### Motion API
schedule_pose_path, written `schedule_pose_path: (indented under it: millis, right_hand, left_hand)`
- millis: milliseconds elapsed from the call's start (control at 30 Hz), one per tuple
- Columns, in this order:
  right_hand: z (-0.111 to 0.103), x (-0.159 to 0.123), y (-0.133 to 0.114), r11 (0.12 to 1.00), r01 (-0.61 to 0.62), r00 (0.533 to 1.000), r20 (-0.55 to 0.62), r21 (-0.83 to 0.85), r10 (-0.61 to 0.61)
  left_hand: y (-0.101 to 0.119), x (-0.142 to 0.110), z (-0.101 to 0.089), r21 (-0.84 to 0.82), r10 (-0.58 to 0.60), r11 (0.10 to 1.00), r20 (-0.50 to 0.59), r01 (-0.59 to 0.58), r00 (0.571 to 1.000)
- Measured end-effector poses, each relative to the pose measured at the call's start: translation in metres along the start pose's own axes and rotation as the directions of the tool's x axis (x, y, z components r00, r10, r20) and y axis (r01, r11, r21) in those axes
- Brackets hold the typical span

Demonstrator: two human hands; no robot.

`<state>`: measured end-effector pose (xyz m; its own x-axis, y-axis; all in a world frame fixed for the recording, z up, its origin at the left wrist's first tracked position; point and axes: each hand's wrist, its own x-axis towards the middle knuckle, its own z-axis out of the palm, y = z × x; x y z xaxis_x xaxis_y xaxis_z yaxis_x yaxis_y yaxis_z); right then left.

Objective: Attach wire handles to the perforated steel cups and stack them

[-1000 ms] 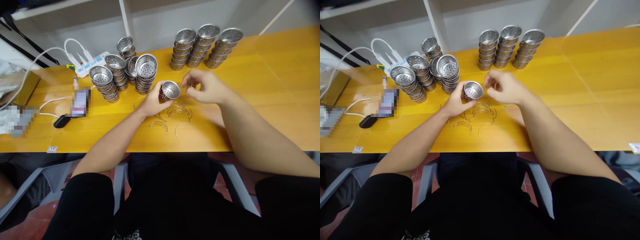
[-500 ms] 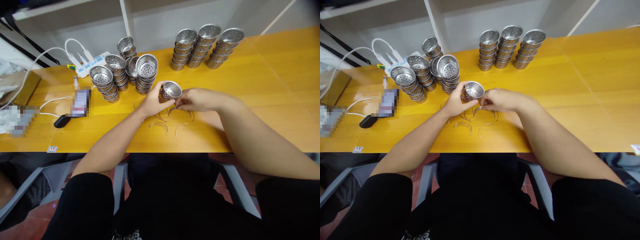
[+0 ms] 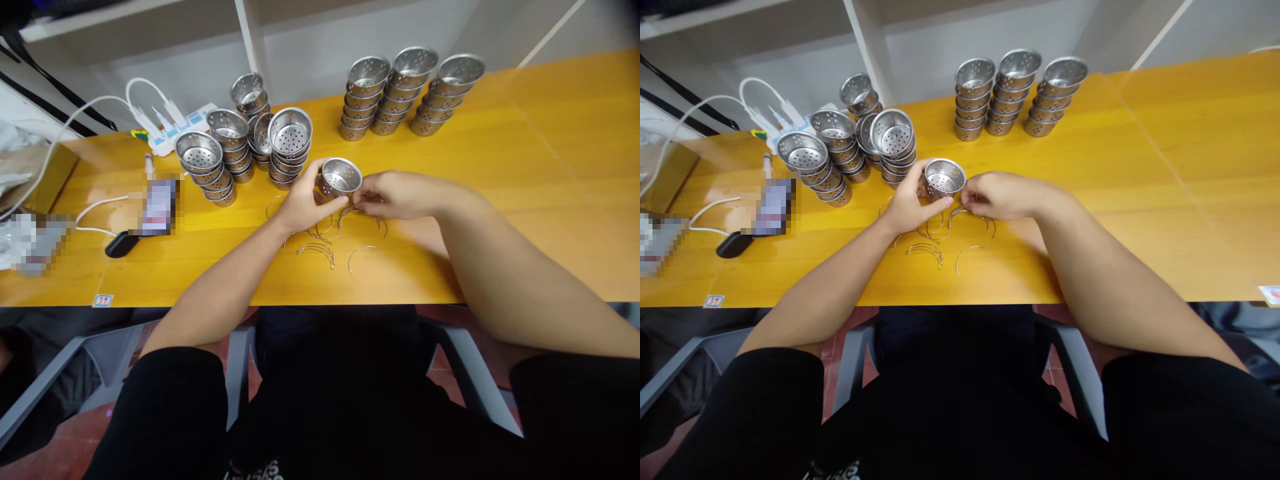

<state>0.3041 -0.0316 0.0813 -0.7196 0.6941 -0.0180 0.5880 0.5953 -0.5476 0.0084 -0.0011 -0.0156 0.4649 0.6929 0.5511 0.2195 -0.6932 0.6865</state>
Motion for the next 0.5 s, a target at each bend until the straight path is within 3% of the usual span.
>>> schedule_pose_path:
  millis: [233, 500]
  right_hand:
    - [-0.007, -0.006, 0.008, 0.972, 0.047, 0.998, 0.024, 0.228, -0.054]
    - [-0.008, -0.007, 0.016, 0.935, 0.002, 0.998, 0.055, 0.354, -0.023]
  left_hand:
    - [-0.008, -0.002, 0.002, 0.036, -0.013, 0.999, 0.018, 0.013, 1.000]
    - [-0.016, -0.002, 0.002, 0.024, -0.036, 0.999, 0.056, 0.034, 0.998]
